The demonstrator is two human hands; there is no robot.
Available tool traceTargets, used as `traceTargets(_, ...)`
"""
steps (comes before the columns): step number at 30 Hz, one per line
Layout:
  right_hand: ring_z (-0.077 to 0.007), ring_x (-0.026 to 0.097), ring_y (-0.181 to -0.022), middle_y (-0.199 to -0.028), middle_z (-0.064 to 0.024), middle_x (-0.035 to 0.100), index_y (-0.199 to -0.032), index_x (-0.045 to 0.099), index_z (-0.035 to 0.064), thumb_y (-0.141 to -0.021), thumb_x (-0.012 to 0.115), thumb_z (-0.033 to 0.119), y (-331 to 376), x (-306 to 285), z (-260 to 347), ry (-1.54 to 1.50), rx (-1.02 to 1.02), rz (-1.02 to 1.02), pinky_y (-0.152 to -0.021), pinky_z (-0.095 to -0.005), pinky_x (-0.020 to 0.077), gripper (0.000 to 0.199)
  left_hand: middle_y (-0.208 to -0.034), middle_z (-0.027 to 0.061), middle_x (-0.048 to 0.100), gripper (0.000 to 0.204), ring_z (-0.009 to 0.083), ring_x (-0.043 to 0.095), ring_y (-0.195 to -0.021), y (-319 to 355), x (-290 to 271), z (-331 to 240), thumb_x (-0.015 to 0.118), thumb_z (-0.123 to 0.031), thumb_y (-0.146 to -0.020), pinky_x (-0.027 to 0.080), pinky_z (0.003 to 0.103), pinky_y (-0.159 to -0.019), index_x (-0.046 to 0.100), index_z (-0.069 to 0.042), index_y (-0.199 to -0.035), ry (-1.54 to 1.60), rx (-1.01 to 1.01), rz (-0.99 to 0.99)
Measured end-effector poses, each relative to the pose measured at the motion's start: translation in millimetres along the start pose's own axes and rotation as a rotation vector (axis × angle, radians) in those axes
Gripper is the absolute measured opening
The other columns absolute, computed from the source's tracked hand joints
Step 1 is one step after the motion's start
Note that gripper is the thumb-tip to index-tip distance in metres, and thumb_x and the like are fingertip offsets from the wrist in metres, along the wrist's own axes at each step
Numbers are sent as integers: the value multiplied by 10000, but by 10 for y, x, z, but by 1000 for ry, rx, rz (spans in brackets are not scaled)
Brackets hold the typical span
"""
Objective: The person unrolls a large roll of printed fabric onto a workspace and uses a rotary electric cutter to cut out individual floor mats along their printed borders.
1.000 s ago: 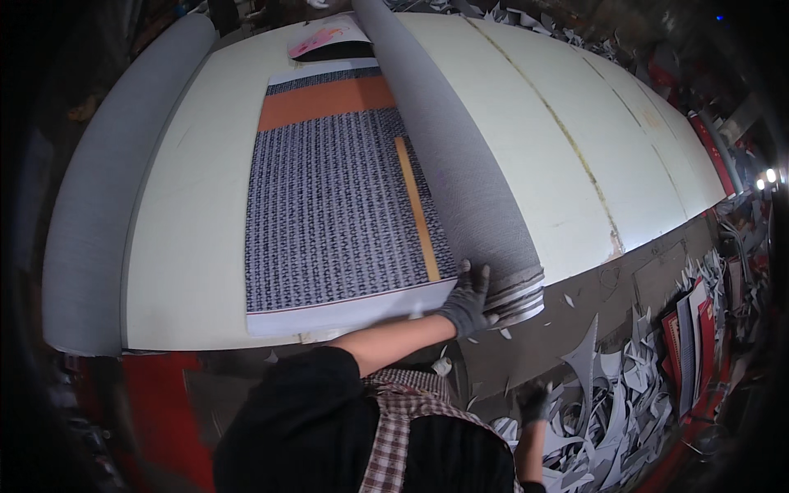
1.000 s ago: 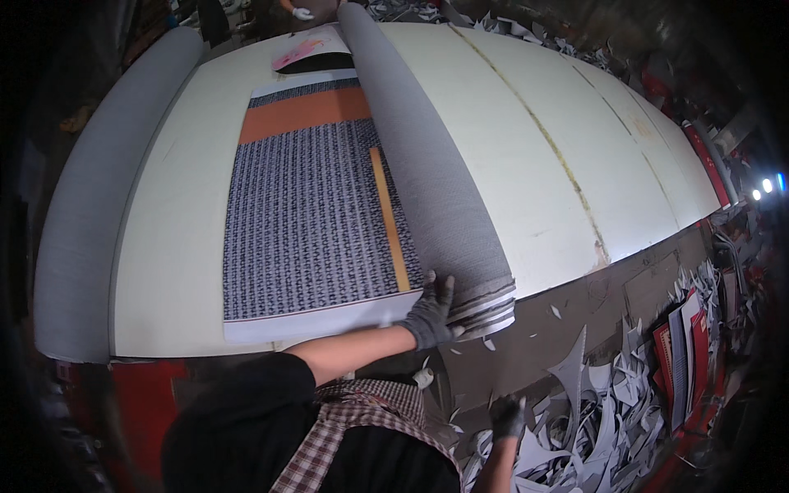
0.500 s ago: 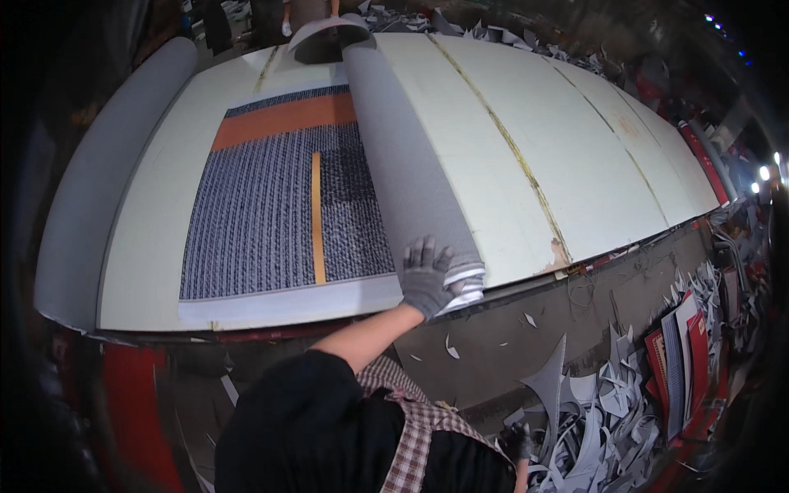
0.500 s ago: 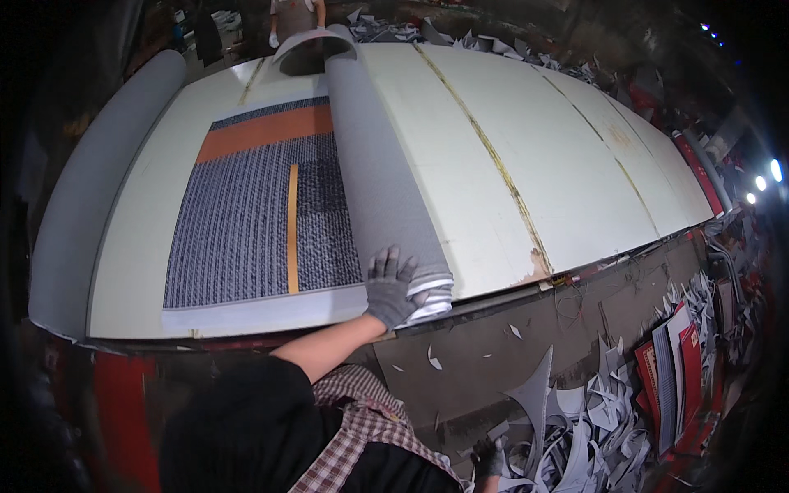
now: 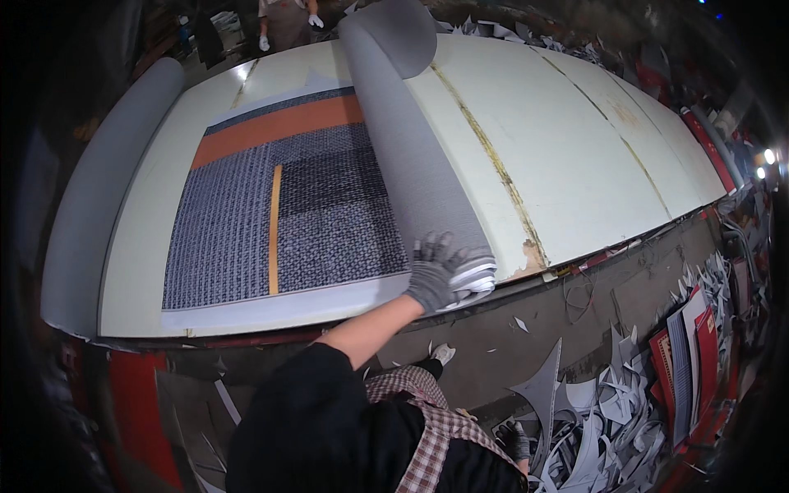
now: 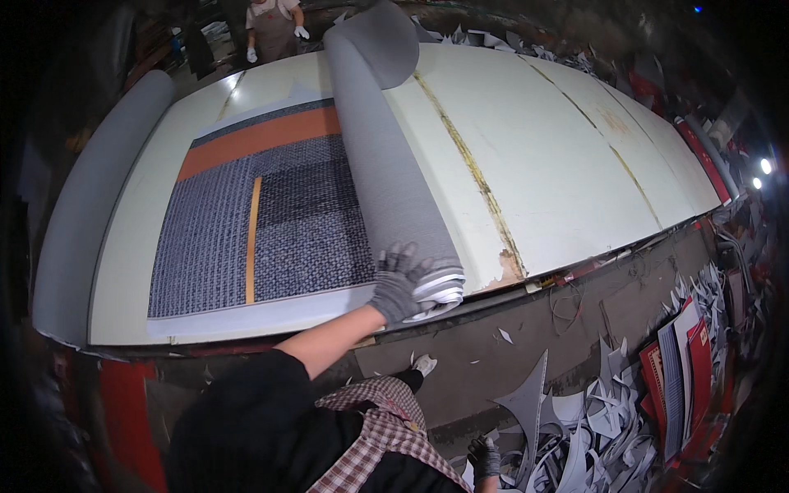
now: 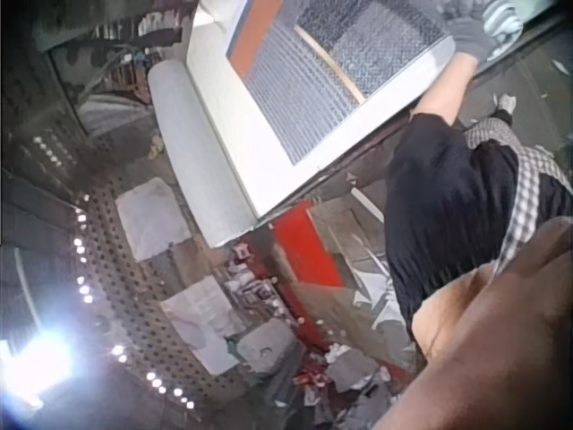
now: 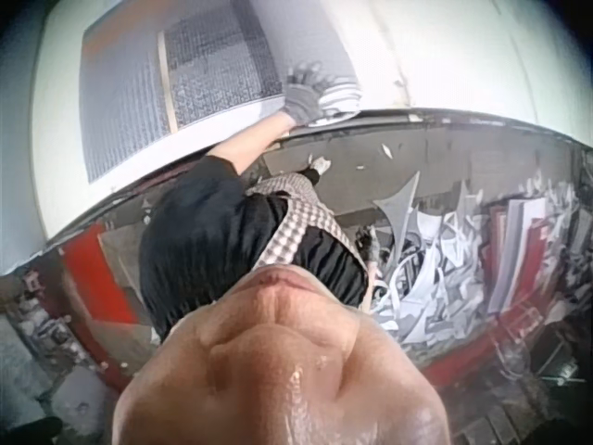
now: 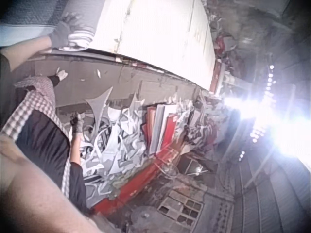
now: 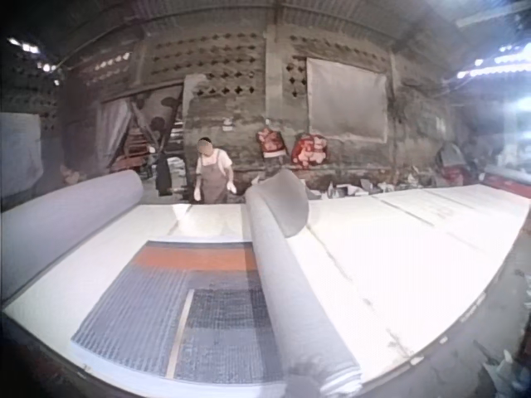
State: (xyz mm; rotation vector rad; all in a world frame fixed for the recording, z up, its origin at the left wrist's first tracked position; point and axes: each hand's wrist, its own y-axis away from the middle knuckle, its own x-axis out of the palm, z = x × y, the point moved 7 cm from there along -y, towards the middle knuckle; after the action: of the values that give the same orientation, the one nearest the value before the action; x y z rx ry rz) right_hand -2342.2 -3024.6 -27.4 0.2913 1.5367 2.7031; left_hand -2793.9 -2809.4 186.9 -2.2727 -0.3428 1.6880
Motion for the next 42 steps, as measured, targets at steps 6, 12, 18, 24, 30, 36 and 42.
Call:
traceTargets(6, -181, 536, -945, -1069, -28, 582, -1153, 525, 165, -760, 567, 449, -280, 82, 1288, 182, -153, -108, -795, -372, 382, 487, -1333, 146, 315, 698, 330, 192, -1277, -1314, 589, -1081, 551, -543, -686, 154, 564, -990, 415, -159, -1253, 31, 181, 243)
traceTargets(12, -216, 483, -1073, -1236, -79, 483, -1283, 377, 142, -868, 410, 443, -424, -540, 1899, 161, -217, -28, -890, -395, 339, 513, -1332, 124, 322, 634, 255, 258, -1246, -1354, 380, -1049, 521, -483, -746, 226, 514, -970, 372, -189, -1288, 94, 178, 7)
traceTargets(18, -215, 505, -1052, -1141, -71, 543, -1259, 415, 108, -826, 519, 446, -862, -1510, 1324, 73, -69, -134, -792, -348, 408, 559, -1349, 118, 315, 615, 256, 288, -1240, -2183, 1314, -1651, 506, -435, -773, 246, 461, -993, 347, -166, -1303, 66, 252, 368)
traceTargets(24, -187, 541, -891, -1013, -59, 586, -1182, 485, 109, -836, 501, 437, -1262, -1500, 1681, 45, 56, -167, -688, -296, 417, 477, -1375, 118, 284, 640, 251, 358, -1209, -2878, 969, -2010, 523, -421, -768, 276, 410, -998, 330, -153, -1316, 213, 245, 46)
traceTargets(30, -197, 548, -835, -960, -71, 595, -1141, 504, 108, -844, 485, 412, -1608, -1909, 2716, 211, -43, -119, -678, -303, 426, 425, -1373, 172, 227, 736, 401, 181, -1250, -2206, 1587, -1890, 545, -495, -723, 162, 507, -1010, 281, -199, -1344, 125, -9, 121)
traceTargets(36, -208, 556, -778, -907, -83, 605, -1101, 523, 108, -852, 469, 387, -1733, -2922, 3551, 351, -81, -130, -668, -310, 435, 378, -1384, 184, 219, 643, 352, 216, -1240, -3897, 2397, -3502, 493, -422, -794, 150, 462, -1023, 277, -180, -1348, 1, 213, 129)
traceTargets(42, -187, 515, -633, -717, -61, 556, -923, 548, 111, -828, 511, 339, -1792, -4157, 4027, 292, -141, -161, -549, -307, 415, 250, -1397, 223, 153, 694, 367, 160, -1284, -4393, 2557, -4292, 570, -397, -749, 175, 480, -1026, 300, -152, -1339, 219, 136, -16)
